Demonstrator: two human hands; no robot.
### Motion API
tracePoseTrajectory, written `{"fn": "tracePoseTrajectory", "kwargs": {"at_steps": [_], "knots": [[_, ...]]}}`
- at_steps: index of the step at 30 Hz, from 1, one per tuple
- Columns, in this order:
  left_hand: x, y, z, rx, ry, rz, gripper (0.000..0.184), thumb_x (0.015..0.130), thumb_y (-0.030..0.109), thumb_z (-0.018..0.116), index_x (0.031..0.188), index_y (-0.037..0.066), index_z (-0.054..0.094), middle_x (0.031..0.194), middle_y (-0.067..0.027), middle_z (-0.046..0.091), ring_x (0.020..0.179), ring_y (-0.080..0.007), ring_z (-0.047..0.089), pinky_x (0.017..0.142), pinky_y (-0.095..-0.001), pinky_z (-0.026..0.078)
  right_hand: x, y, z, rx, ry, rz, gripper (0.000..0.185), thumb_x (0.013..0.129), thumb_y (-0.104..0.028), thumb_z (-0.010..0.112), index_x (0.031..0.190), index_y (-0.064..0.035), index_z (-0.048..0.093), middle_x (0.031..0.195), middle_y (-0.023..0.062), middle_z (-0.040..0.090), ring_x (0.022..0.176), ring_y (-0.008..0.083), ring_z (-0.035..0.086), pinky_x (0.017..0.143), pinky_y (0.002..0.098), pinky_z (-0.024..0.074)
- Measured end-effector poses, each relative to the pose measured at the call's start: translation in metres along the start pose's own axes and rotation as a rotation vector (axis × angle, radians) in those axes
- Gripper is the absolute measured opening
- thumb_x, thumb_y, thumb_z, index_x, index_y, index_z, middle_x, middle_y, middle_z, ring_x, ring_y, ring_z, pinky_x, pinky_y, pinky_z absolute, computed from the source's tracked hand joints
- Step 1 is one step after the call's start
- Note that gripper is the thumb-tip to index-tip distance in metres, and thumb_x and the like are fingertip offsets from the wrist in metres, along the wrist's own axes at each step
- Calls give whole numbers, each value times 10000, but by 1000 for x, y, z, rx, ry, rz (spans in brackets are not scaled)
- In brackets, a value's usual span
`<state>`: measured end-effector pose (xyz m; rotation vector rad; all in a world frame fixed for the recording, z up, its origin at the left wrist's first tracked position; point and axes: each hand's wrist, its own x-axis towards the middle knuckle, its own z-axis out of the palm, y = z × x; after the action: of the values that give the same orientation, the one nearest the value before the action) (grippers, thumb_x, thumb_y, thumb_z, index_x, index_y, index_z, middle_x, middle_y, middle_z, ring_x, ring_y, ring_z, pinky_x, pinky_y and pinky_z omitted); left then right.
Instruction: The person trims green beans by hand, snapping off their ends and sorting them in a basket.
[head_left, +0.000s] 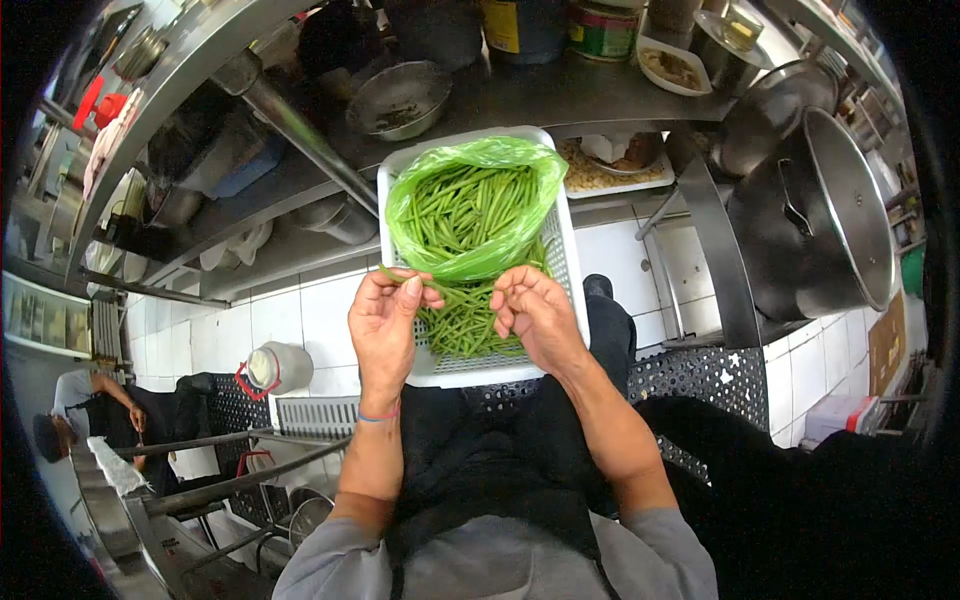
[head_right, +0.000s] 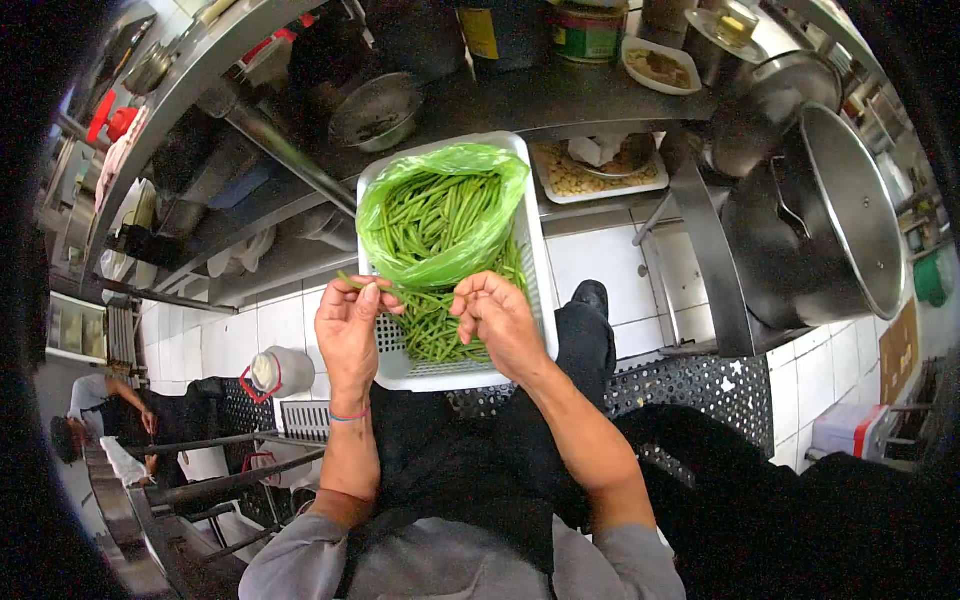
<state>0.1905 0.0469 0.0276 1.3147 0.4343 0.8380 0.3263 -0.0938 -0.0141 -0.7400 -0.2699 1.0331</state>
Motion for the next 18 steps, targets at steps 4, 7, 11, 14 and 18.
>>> {"fn": "tracePoseTrajectory", "kwargs": {"at_steps": [4,7,11,14,18], "knots": [[1,-5,4,-25,4,4,105,985,52,625,1065,-10,596,989,-111,682,827,-151,661,761,-317,579,-2,1,0,-95,-60,98,160,966,-40,500,1063,18,614,831,15,562,642,83,502,590,238,442],[0,-10,5,-19,1,-4,106,982,45,628,1065,-14,598,983,-106,686,825,-151,662,766,-317,576,-4,1,7,-146,-70,101,185,1000,-122,551,1079,17,644,808,-20,539,648,60,485,583,220,419],[-1,-8,6,9,12,0,111,977,42,636,1062,-20,600,997,-106,693,832,-150,665,783,-312,570,-3,4,9,-350,-101,82,221,1025,-219,592,1072,-12,656,777,-53,534,626,32,462,550,198,388],[-4,-7,5,51,-9,-13,119,972,50,644,1058,-19,598,1032,-124,688,857,-167,670,805,-326,571,-2,9,7,-395,-107,104,189,1016,-202,614,1071,-26,656,758,-47,537,627,57,482,561,213,396],[-11,-11,7,55,-22,-12,129,965,45,651,1062,-19,595,1068,-143,682,887,-187,676,827,-331,568,0,13,3,-398,-94,85,164,1016,-198,618,997,-36,634,736,-46,528,606,43,448,533,213,350]]}}
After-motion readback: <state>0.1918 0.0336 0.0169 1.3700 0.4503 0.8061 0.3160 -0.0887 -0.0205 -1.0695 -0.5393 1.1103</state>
